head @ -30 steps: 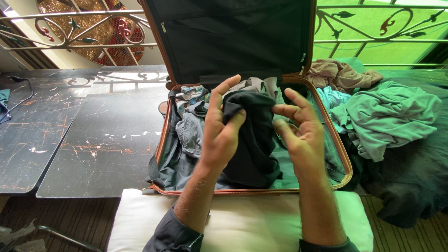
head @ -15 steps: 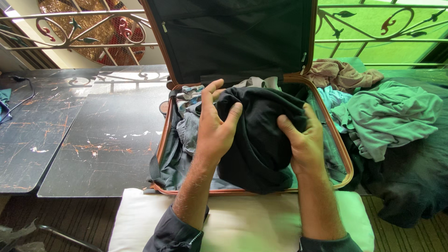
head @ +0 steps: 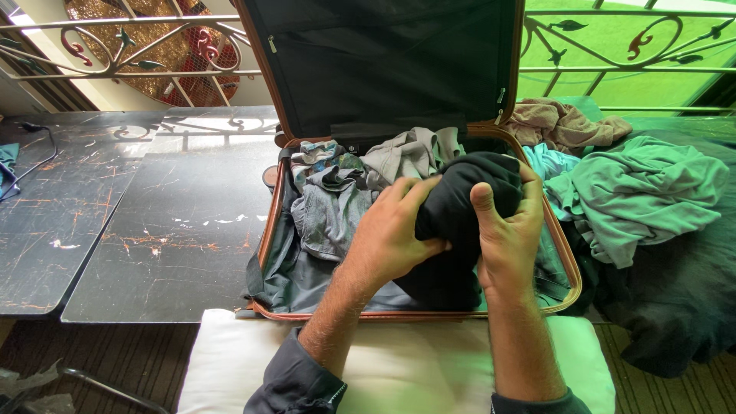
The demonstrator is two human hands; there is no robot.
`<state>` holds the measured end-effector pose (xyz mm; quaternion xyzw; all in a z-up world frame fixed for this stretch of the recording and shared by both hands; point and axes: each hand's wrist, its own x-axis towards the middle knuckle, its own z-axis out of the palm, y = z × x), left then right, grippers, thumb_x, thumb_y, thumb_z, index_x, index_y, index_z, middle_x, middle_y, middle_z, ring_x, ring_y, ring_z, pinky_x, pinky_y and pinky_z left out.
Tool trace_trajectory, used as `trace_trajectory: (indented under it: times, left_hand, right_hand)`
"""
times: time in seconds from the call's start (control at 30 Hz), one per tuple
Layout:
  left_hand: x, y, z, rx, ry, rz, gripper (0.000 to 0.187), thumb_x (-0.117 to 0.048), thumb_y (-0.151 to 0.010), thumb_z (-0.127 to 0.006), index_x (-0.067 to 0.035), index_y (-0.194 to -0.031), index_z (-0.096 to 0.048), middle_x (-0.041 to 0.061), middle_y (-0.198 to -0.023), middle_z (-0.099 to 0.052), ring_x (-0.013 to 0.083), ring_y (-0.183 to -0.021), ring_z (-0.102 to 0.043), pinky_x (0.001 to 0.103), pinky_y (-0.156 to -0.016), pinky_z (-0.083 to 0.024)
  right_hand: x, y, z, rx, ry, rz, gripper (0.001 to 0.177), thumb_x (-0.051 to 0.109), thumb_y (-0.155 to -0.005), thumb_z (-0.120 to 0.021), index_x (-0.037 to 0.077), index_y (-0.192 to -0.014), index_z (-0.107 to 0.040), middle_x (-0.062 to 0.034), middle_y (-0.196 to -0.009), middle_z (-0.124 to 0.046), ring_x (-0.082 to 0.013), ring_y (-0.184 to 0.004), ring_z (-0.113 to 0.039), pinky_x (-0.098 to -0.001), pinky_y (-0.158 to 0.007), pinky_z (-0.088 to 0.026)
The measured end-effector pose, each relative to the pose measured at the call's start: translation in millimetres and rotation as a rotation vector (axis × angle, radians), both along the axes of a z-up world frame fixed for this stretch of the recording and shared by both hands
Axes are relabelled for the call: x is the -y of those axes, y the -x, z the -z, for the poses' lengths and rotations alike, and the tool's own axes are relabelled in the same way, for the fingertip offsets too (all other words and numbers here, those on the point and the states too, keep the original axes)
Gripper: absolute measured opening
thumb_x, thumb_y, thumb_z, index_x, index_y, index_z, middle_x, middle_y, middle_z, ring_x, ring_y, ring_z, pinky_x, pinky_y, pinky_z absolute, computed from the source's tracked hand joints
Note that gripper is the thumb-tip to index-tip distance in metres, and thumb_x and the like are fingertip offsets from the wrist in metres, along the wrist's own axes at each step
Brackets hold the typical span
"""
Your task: The person folds clothes including a tie-dye shirt, grey shorts, and a black shirt, then places them into an open suitcase on a bed.
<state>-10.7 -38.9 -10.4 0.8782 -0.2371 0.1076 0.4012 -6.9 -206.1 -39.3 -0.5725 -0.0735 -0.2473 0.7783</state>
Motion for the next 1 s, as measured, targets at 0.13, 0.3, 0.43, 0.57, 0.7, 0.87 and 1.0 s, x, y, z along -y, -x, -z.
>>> trace_trajectory:
  times: [0.13, 0.3, 0.43, 0.57, 0.7, 0.87, 1.0]
  left_hand:
    - [-3, -4, 1, 0.002, -0.005, -0.144, 0.047, -0.03, -0.069, -0.086, -0.012, -0.111, -0.073, 0.011, -0.101, -0.077, 0.0308, -0.094, -0.073, 0.043, -0.082, -0.057]
    - [-15, -11, -6, -0.112, 0.007, -0.235, 0.036, -0.032, -0.068, -0.084, -0.011, -0.095, -0.077, 0.014, -0.081, -0.075, 0.0325, -0.079, -0.074, 0.043, -0.072, -0.057]
    - [-27, -14, -4, -0.259, 0.16, -0.103, 0.033, -0.029, -0.068, -0.082, -0.008, -0.094, -0.078, 0.011, -0.076, -0.077, 0.0214, -0.07, -0.077, 0.035, -0.069, -0.059]
    - [-33, -20, 2, -0.47, 0.341, 0.114, 0.032, -0.025, -0.069, -0.079, -0.005, -0.094, -0.077, 0.005, -0.081, -0.078, 0.0126, -0.075, -0.072, 0.03, -0.073, -0.059]
    - [-36, -24, 12, -0.471, 0.394, 0.154, 0.052, -0.027, -0.073, -0.085, -0.001, -0.114, -0.066, 0.007, -0.097, -0.07, 0.0146, -0.093, -0.066, 0.03, -0.084, -0.056]
    - [-37, -21, 12, -0.406, 0.513, 0.231, 0.083, -0.033, -0.079, -0.087, -0.005, -0.144, -0.043, 0.014, -0.121, -0.062, 0.0193, -0.114, -0.064, 0.031, -0.1, -0.053]
    - [-34, -17, 6, -0.11, 0.483, 0.318, 0.103, -0.031, -0.078, -0.089, -0.004, -0.157, -0.028, 0.019, -0.143, -0.05, 0.0256, -0.134, -0.052, 0.038, -0.112, -0.045]
  right_hand:
    - [9, 4, -12, -0.123, 0.16, -0.009, 0.081, 0.038, -0.081, -0.086, 0.008, -0.146, -0.049, -0.0054, -0.128, -0.061, -0.0141, -0.115, -0.065, -0.0306, -0.1, -0.057]
    - [22, 12, -31, -0.223, 0.889, 0.031, 0.094, 0.021, -0.068, -0.094, 0.025, -0.151, -0.051, -0.0145, -0.151, -0.054, -0.0283, -0.138, -0.053, -0.0446, -0.103, -0.05]
    - [25, 17, -38, 0.111, 0.904, -0.194, 0.117, 0.02, -0.053, -0.098, 0.022, -0.155, -0.042, -0.0245, -0.169, -0.012, -0.0382, -0.158, -0.014, -0.0515, -0.119, -0.028]
    - [22, 15, -37, 0.129, 0.939, -0.309, 0.105, 0.012, -0.05, -0.097, 0.014, -0.145, -0.053, -0.0175, -0.172, -0.013, -0.0367, -0.161, -0.004, -0.0509, -0.124, -0.021]
    - [22, 12, -35, 0.193, 0.955, -0.278, 0.073, 0.005, -0.058, -0.094, 0.006, -0.124, -0.063, -0.0136, -0.141, -0.067, -0.0303, -0.148, -0.049, -0.0445, -0.122, -0.038]
    - [16, 13, -27, -0.076, 0.872, -0.044, 0.055, 0.008, -0.066, -0.091, 0.009, -0.116, -0.067, -0.008, -0.101, -0.078, -0.0187, -0.095, -0.077, -0.0319, -0.085, -0.06]
    - [15, 9, -18, 0.104, 0.772, 0.267, 0.057, 0.007, -0.075, -0.088, 0.004, -0.126, -0.062, -0.0117, -0.114, -0.073, -0.0185, -0.106, -0.072, -0.0324, -0.092, -0.058]
